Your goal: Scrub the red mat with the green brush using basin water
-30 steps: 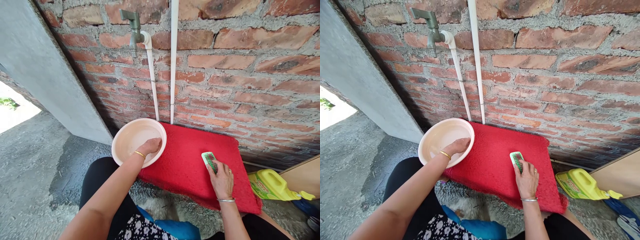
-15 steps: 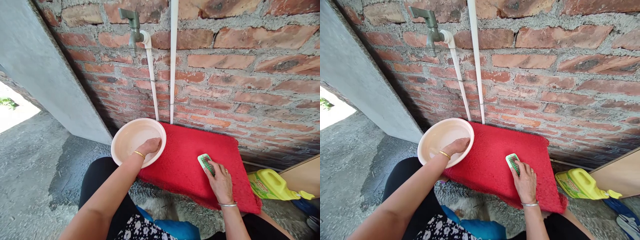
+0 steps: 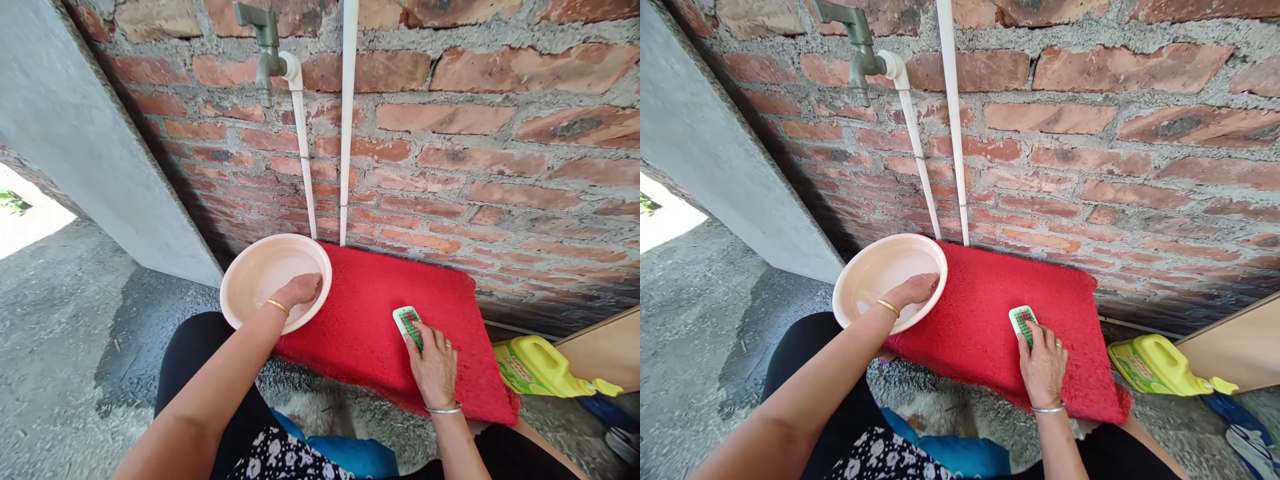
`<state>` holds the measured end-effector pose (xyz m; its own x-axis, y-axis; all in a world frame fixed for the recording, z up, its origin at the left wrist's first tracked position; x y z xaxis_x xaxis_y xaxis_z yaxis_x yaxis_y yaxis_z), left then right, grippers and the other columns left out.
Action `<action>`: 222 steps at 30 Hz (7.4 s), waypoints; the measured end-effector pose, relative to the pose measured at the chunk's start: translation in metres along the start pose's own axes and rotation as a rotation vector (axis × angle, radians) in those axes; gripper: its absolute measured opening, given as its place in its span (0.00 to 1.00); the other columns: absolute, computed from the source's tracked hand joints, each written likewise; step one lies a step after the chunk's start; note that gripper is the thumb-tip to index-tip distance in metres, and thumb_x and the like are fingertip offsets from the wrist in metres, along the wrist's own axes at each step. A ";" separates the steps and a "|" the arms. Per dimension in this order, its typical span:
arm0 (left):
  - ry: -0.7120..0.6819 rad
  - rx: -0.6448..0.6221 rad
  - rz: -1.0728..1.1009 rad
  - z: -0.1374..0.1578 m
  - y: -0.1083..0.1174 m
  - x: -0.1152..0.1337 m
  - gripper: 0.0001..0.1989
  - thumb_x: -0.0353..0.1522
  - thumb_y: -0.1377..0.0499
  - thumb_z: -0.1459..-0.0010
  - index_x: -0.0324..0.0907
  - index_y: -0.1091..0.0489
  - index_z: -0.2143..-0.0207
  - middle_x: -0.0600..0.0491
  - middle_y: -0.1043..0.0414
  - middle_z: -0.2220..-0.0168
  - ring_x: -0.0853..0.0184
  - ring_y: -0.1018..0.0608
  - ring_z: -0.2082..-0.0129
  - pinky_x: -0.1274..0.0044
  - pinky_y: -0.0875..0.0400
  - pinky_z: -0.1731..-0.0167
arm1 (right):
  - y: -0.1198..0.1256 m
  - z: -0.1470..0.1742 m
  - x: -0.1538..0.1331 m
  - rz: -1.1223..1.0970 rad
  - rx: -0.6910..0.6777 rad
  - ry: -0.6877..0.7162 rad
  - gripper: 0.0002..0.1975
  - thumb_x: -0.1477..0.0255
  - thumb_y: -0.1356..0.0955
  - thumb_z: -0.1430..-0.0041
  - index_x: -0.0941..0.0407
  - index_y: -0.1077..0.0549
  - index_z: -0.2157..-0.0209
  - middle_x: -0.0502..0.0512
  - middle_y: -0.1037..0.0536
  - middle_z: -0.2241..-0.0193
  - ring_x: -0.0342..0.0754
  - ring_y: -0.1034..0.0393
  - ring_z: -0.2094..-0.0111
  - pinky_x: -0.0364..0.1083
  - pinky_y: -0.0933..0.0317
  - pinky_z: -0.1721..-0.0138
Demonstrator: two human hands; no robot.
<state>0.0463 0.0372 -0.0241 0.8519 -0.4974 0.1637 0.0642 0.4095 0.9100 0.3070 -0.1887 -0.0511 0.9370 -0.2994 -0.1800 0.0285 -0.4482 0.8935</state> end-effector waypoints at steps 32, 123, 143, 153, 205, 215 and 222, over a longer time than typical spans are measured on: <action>-0.013 -0.007 -0.032 -0.001 -0.002 0.000 0.12 0.29 0.49 0.37 0.40 0.33 0.53 0.41 0.24 0.52 0.56 0.22 0.52 0.69 0.29 0.56 | -0.009 -0.005 -0.014 -0.336 -0.044 0.174 0.17 0.56 0.38 0.36 0.49 0.27 0.53 0.55 0.25 0.56 0.50 0.31 0.57 0.50 0.40 0.57; -0.045 -0.006 -0.080 0.009 0.002 0.006 0.12 0.30 0.51 0.35 0.39 0.33 0.52 0.40 0.26 0.52 0.55 0.23 0.52 0.66 0.29 0.55 | -0.009 -0.001 -0.021 -0.253 -0.006 0.139 0.17 0.58 0.38 0.37 0.51 0.29 0.52 0.57 0.25 0.55 0.51 0.32 0.56 0.51 0.43 0.57; -0.059 0.004 -0.128 0.018 0.009 0.010 0.13 0.30 0.53 0.33 0.38 0.33 0.51 0.40 0.27 0.53 0.55 0.23 0.53 0.66 0.29 0.56 | -0.006 -0.002 -0.021 -0.255 -0.017 0.145 0.17 0.59 0.37 0.37 0.52 0.29 0.52 0.57 0.25 0.55 0.51 0.32 0.55 0.50 0.44 0.54; -0.055 -0.010 -0.092 0.014 0.008 0.010 0.12 0.28 0.51 0.35 0.39 0.33 0.52 0.42 0.25 0.53 0.57 0.22 0.53 0.69 0.29 0.56 | -0.006 -0.004 -0.010 -0.107 0.017 0.108 0.22 0.54 0.42 0.35 0.54 0.28 0.52 0.58 0.24 0.57 0.52 0.33 0.59 0.49 0.46 0.60; 0.034 -0.029 0.182 -0.006 -0.001 -0.015 0.11 0.28 0.47 0.44 0.44 0.32 0.59 0.49 0.25 0.58 0.61 0.24 0.61 0.70 0.30 0.60 | 0.009 -0.010 0.068 -0.010 0.117 -0.133 0.25 0.53 0.41 0.37 0.57 0.26 0.55 0.62 0.25 0.64 0.53 0.34 0.66 0.50 0.43 0.64; 0.011 -0.004 0.207 -0.003 0.001 -0.015 0.09 0.26 0.47 0.47 0.43 0.33 0.63 0.52 0.25 0.60 0.65 0.26 0.63 0.73 0.31 0.61 | -0.006 -0.007 -0.029 -0.146 -0.042 0.218 0.19 0.58 0.41 0.34 0.51 0.26 0.53 0.57 0.24 0.57 0.50 0.33 0.59 0.49 0.43 0.57; 0.029 -0.020 0.230 -0.004 0.001 -0.015 0.09 0.26 0.46 0.48 0.43 0.33 0.63 0.51 0.24 0.60 0.63 0.25 0.63 0.71 0.30 0.60 | 0.014 -0.011 0.089 0.107 0.224 -0.196 0.26 0.52 0.42 0.37 0.57 0.24 0.57 0.62 0.26 0.67 0.54 0.36 0.68 0.51 0.45 0.65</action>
<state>0.0362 0.0480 -0.0269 0.8599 -0.3669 0.3549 -0.1234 0.5251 0.8420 0.3951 -0.2123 -0.0503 0.8451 -0.5015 -0.1851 -0.1642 -0.5731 0.8029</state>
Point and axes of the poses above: each hand's wrist, its own z-axis away from the middle knuckle, its own y-axis out of the back of the hand, x = y × z, the point moved 4 cm from there along -z, towards the middle knuckle
